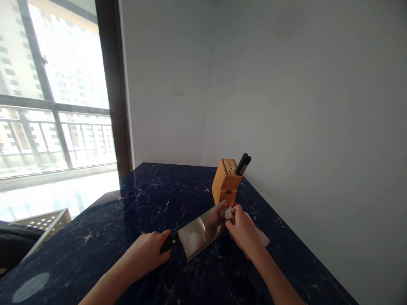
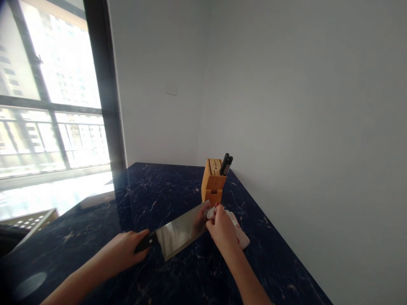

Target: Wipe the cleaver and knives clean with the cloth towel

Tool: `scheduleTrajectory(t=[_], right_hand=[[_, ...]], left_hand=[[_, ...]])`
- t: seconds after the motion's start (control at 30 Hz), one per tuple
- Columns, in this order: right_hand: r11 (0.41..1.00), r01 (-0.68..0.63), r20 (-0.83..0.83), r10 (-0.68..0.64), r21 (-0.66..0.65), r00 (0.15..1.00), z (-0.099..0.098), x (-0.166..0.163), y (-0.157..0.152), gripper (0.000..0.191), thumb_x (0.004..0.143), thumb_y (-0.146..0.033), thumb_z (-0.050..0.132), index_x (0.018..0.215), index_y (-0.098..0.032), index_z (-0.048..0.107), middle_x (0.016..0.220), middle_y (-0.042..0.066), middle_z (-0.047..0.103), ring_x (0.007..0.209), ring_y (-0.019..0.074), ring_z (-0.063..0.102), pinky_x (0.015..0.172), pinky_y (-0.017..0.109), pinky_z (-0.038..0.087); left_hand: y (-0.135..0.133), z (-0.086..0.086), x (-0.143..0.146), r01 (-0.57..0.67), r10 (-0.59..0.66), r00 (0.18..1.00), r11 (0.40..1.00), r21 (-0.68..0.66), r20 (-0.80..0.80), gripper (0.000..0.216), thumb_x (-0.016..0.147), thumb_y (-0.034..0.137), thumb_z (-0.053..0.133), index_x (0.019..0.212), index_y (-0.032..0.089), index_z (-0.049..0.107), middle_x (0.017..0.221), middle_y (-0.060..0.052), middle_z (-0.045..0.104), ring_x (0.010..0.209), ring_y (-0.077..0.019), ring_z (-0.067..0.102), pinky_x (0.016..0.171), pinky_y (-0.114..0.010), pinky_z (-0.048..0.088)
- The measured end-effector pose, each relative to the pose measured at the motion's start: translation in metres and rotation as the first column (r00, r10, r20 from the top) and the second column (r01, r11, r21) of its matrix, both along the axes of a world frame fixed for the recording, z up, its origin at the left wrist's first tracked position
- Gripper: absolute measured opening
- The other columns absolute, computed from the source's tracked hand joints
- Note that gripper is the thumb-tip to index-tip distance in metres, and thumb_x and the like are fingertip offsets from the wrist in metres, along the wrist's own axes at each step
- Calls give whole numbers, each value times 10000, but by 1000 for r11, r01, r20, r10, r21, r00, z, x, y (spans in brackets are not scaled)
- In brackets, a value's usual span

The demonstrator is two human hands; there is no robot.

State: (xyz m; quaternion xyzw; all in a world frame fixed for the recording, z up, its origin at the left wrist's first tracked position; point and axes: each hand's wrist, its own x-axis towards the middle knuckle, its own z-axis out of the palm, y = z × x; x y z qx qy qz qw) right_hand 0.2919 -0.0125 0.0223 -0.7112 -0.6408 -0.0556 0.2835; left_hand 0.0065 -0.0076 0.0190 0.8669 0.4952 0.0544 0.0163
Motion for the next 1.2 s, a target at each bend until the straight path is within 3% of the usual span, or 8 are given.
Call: scheduleTrajectory(t=[0.13,0.37,0.53,0.63,0.8,0.97,1.2], right_hand=[[992,-60,-86,70,111,994,0,-3,1,162,741,-180,439,898,-200,404,781,16,567,622,137,542,551,231,348],[1000,-23,-213,20,-11,977,-6,0,0,161,723,-168,464,871,-208,415,656,-25,547,448,99,481,435,212,287],[976,-78,-173,114,205,978,3,-6,0,185,768,-218,432,952,-208,415,798,14,573,665,158,569,596,265,402],[963,-85,-150,126,255,981,3,-13,-1,201,774,-214,430,974,-203,424,842,27,571,765,181,570,680,295,417],[951,-201,-119,233,236,965,-4,-31,-3,213,749,-134,444,950,-203,443,874,35,562,813,181,560,716,297,431],[896,-384,-117,416,223,902,-5,-54,-10,294,722,-56,444,980,-199,443,957,58,551,914,194,535,793,333,430],[845,-505,-73,523,175,849,1,-84,-26,357,728,-4,441,1025,-203,456,1037,76,539,1033,218,489,877,378,398]], left_hand=[[-2,3,2,1,0,1000,1000,24,-28,202,780,332,396,849,238,561,681,-30,669,645,-225,652,534,-259,411],[-4,7,3,-10,11,999,1000,21,-46,218,790,336,380,851,232,562,696,-39,674,651,-232,654,543,-271,425],[-10,11,6,-1,4,997,999,44,-81,201,780,312,394,876,227,549,699,-38,678,664,-241,656,561,-286,437],[-13,13,8,1,3,996,999,41,-85,218,783,303,390,914,226,546,712,-41,682,678,-245,657,578,-298,445],[-14,16,9,-18,19,997,1000,21,-78,213,785,301,391,898,221,553,724,-50,685,684,-249,658,582,-300,447],[-14,16,8,-22,23,997,1000,22,-70,202,786,300,385,871,220,549,719,-53,683,681,-256,657,574,-303,445],[-12,14,8,-18,21,997,999,34,-68,210,785,320,397,893,217,545,742,-58,683,687,-259,655,577,-308,452]])
